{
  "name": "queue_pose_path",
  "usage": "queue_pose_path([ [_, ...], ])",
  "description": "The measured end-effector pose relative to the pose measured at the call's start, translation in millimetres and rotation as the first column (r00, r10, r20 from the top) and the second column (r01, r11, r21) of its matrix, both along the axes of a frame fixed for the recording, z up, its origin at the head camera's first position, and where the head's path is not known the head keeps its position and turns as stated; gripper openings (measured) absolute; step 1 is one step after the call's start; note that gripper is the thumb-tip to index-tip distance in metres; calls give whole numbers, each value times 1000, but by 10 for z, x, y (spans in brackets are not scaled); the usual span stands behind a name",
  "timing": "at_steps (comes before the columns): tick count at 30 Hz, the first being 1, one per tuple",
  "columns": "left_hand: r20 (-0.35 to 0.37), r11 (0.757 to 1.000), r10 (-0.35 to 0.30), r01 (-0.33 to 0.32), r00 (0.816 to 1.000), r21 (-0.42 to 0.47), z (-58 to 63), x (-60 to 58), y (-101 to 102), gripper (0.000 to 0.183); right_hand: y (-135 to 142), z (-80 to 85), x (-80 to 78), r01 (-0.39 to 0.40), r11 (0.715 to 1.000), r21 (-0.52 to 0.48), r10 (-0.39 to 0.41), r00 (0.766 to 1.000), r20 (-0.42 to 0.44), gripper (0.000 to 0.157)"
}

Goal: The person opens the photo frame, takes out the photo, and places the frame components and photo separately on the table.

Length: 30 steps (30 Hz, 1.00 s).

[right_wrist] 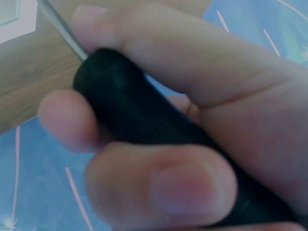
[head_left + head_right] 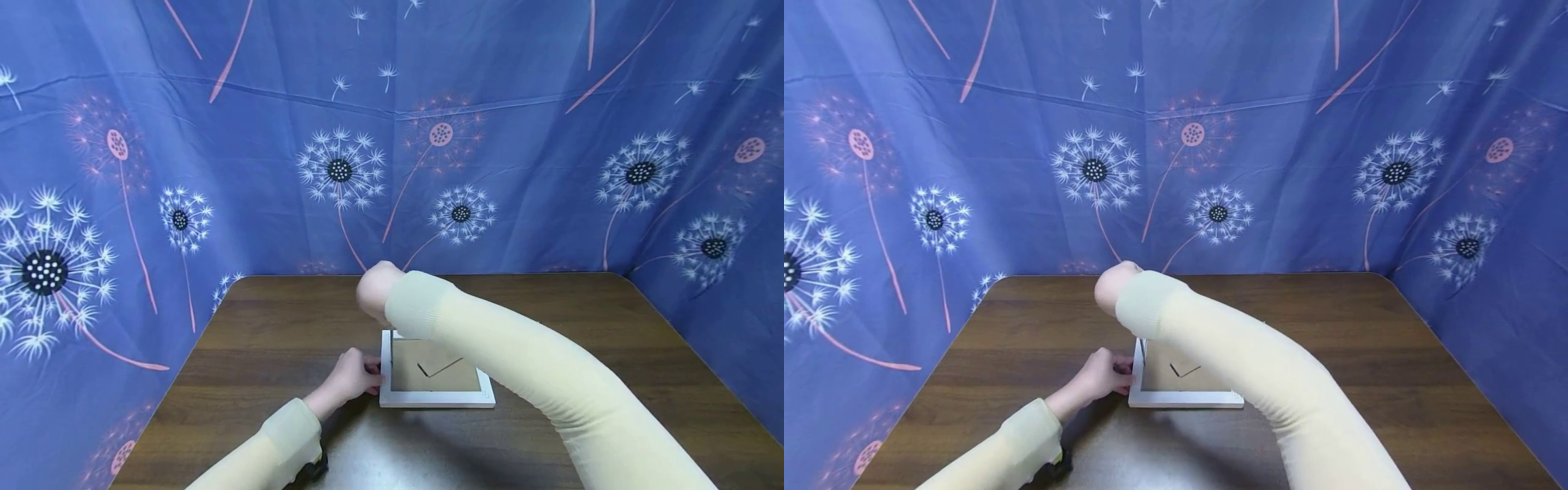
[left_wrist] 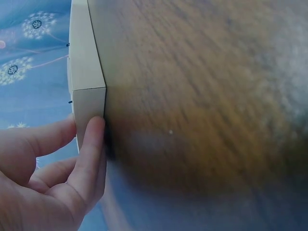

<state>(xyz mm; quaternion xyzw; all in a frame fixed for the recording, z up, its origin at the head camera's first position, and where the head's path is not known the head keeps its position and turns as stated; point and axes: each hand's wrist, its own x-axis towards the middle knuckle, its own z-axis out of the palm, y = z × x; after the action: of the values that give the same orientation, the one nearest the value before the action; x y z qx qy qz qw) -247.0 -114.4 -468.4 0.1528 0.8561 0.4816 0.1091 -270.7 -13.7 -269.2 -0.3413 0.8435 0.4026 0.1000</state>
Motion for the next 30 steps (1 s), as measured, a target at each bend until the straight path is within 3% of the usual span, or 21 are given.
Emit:
queue_pose_path([
  [3, -7, 1000, 0, 0, 1000, 7, -9, 3, 11, 30, 61, -45, -85, 85, 996, -40, -83, 995, 52, 16],
  [7, 2, 999, 14, -14, 1000, 37, -14, 11, 27, 27, 251, -90, -146, 218, 970, -108, -205, 971, 121, 33],
  [14, 13, 999, 32, -32, 999, 40, -45, 18, 28, 30, 645, -155, -118, 328, 910, -252, -278, 936, 217, 33],
  [23, 6, 999, 28, -29, 1000, 40, -54, 22, 27, 33, 1146, -286, -164, 413, 823, -391, -288, 895, 340, 36],
  [26, -2, 999, 26, -26, 1000, 33, -48, 26, 25, 34, 1303, -309, -130, 414, 788, -456, -262, 895, 361, 39],
  [30, -5, 999, 25, -24, 1000, 36, -45, 38, 19, 34, 1500, -348, -59, 371, 735, -568, -202, 919, 339, 49],
])
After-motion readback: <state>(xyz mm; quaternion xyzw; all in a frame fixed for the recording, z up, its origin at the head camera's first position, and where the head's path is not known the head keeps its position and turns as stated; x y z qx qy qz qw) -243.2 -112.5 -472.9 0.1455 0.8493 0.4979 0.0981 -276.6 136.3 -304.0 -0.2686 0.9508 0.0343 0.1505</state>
